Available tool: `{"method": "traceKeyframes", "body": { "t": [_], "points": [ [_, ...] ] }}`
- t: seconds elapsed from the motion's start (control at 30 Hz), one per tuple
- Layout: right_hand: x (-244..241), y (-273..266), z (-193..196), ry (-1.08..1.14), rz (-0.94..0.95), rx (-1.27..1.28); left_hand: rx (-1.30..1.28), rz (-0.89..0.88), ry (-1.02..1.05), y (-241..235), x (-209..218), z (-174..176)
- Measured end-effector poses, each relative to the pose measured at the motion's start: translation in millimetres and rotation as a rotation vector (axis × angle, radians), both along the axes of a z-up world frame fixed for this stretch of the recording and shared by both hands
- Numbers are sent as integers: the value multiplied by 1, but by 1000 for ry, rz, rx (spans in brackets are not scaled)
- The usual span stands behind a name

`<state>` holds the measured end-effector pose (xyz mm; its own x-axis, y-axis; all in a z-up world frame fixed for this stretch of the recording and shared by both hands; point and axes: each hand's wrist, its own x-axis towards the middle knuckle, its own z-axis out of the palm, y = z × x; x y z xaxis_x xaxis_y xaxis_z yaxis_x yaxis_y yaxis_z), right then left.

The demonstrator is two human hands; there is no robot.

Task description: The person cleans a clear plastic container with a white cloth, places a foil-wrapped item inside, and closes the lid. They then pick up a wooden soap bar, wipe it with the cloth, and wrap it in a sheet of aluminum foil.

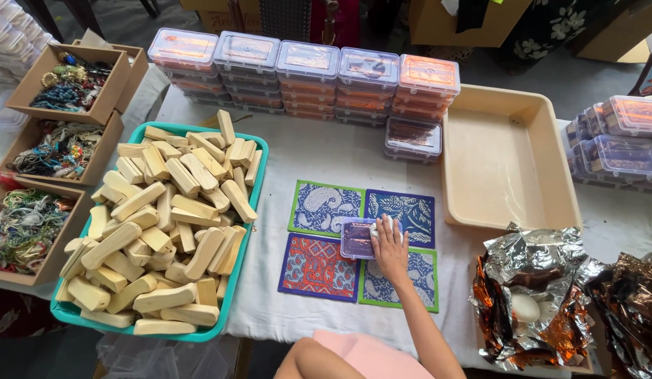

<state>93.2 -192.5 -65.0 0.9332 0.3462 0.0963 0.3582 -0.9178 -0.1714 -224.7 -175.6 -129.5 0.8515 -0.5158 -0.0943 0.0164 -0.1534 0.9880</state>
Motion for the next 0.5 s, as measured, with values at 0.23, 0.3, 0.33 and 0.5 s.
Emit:
{"method": "traceKeyframes", "body": {
  "t": [0.23,0.3,0.33,0.5],
  "points": [
    [4,4,-14,-16,-32,-73,56,-7,13,48,100,31],
    [3,7,-18,-47,-43,-81,76,-16,12,67,105,50],
    [2,10,-21,-74,-44,-88,87,-19,12,83,169,65],
    [-28,15,10,18,19,2,662,676,-419,147,248,108]
  ]
}}
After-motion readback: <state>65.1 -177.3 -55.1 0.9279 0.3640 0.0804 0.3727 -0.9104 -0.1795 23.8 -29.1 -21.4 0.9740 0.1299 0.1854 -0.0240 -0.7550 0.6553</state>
